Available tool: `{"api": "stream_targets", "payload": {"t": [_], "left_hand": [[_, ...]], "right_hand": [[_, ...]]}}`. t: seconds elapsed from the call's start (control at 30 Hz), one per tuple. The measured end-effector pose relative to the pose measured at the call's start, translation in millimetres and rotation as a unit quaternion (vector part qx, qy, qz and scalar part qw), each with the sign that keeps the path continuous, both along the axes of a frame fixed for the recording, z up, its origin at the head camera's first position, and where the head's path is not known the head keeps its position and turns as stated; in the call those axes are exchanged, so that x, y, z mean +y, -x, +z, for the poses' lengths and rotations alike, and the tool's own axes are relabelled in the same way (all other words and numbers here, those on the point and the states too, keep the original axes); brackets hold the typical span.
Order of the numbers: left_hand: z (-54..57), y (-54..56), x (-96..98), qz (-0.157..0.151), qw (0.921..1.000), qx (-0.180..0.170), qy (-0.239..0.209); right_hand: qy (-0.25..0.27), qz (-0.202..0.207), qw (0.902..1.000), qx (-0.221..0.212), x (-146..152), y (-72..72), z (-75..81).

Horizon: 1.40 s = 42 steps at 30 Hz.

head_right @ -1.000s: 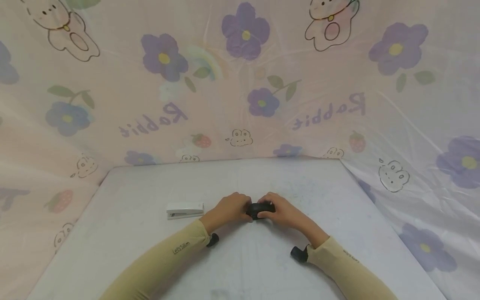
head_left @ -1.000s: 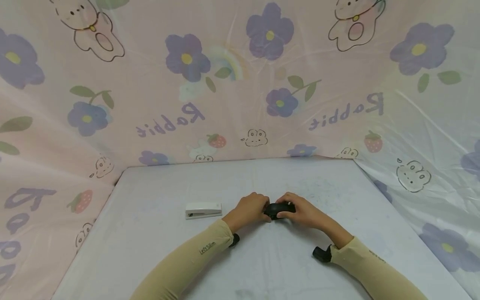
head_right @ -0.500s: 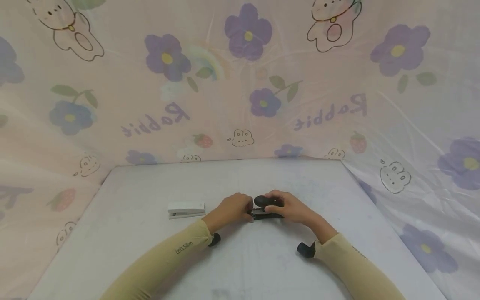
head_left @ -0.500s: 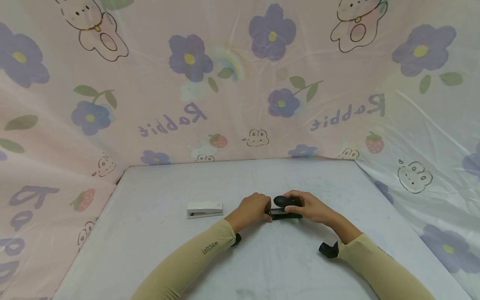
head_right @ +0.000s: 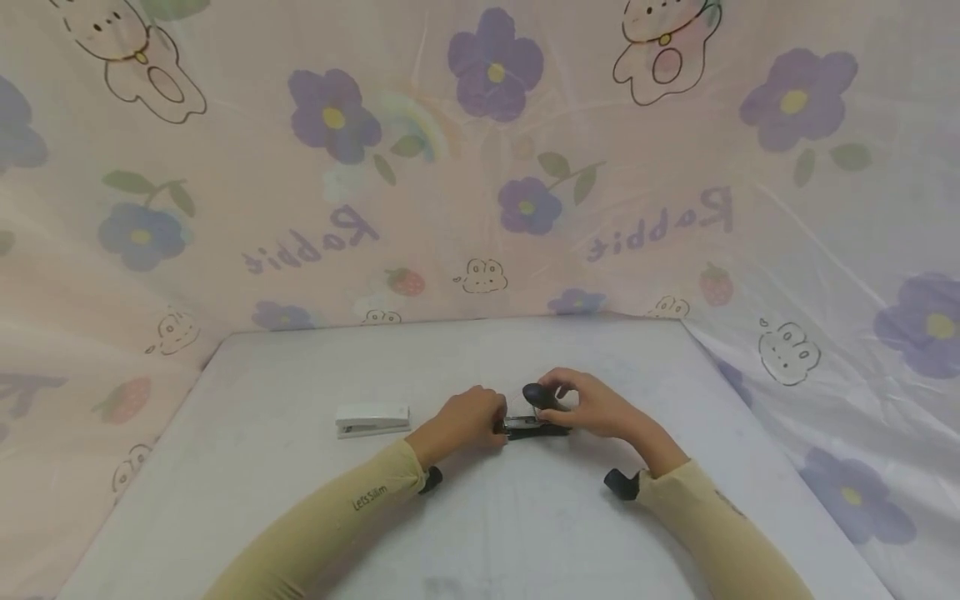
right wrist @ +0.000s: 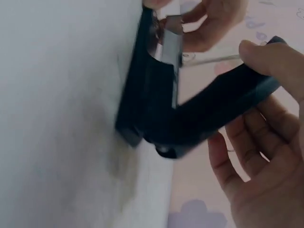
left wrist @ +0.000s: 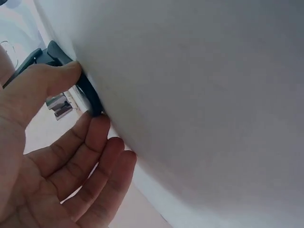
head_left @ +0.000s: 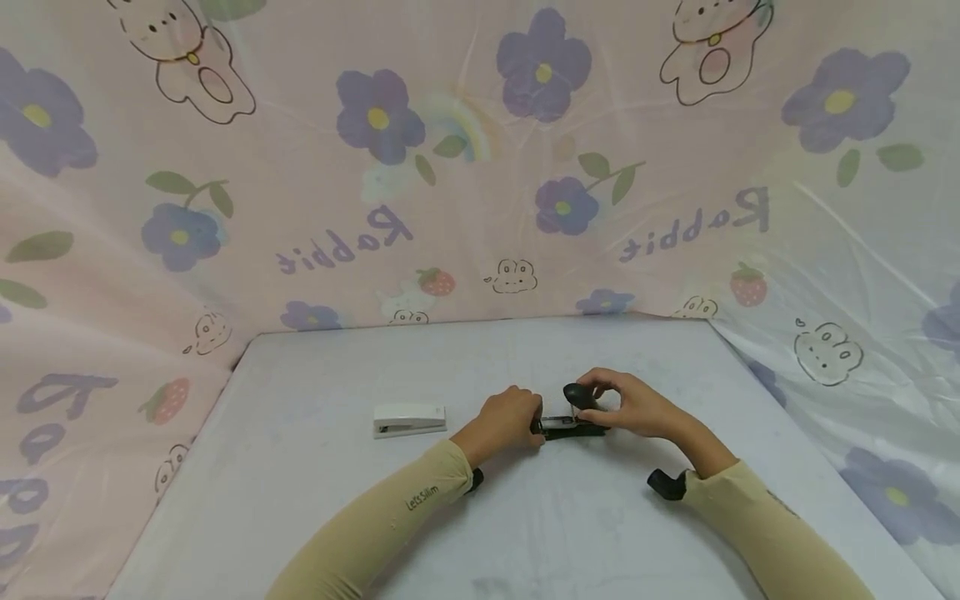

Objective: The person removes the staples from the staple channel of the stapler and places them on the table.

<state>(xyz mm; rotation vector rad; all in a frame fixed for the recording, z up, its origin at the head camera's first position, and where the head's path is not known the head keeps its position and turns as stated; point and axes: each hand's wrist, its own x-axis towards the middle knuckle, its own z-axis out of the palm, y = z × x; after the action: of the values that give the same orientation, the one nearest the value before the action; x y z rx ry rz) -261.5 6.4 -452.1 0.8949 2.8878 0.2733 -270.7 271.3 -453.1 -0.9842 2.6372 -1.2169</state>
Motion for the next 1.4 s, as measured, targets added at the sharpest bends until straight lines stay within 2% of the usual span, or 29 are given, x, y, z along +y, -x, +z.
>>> {"api": "stream_targets", "payload": {"t": [0.2, 0.3, 0.57, 0.73, 1.0, 1.4], "left_hand": [[-0.7, -1.6, 0.6, 0.002, 0.9998, 0.016, 0.014], [-0.3, -2.1, 0.8, 0.002, 0.9996, 0.021, 0.017], [0.2, -2.5, 1.2, 0.007, 0.9996, 0.019, 0.020], [0.4, -2.9, 1.5, 0.008, 0.9997, 0.015, 0.015], [3.0, -6.2, 3.5, 0.014, 0.9992, 0.015, 0.033], [0.1, -3.2, 5.0, 0.016, 0.9990, 0.013, 0.040]], "right_hand": [[0.000, -0.014, 0.9992, 0.037, 10, -2.8, 5.6], [-0.003, -0.025, 0.9989, 0.039, 16, -5.3, 6.6], [0.024, -0.039, 0.9988, 0.016, 32, -11.6, 9.1], [0.039, -0.035, 0.9986, 0.004, 42, -13.3, 8.2], [0.052, -0.021, 0.9984, -0.008, 51, -6.5, 3.6], [0.061, -0.024, 0.9974, -0.030, 66, -11.0, 6.9]]}}
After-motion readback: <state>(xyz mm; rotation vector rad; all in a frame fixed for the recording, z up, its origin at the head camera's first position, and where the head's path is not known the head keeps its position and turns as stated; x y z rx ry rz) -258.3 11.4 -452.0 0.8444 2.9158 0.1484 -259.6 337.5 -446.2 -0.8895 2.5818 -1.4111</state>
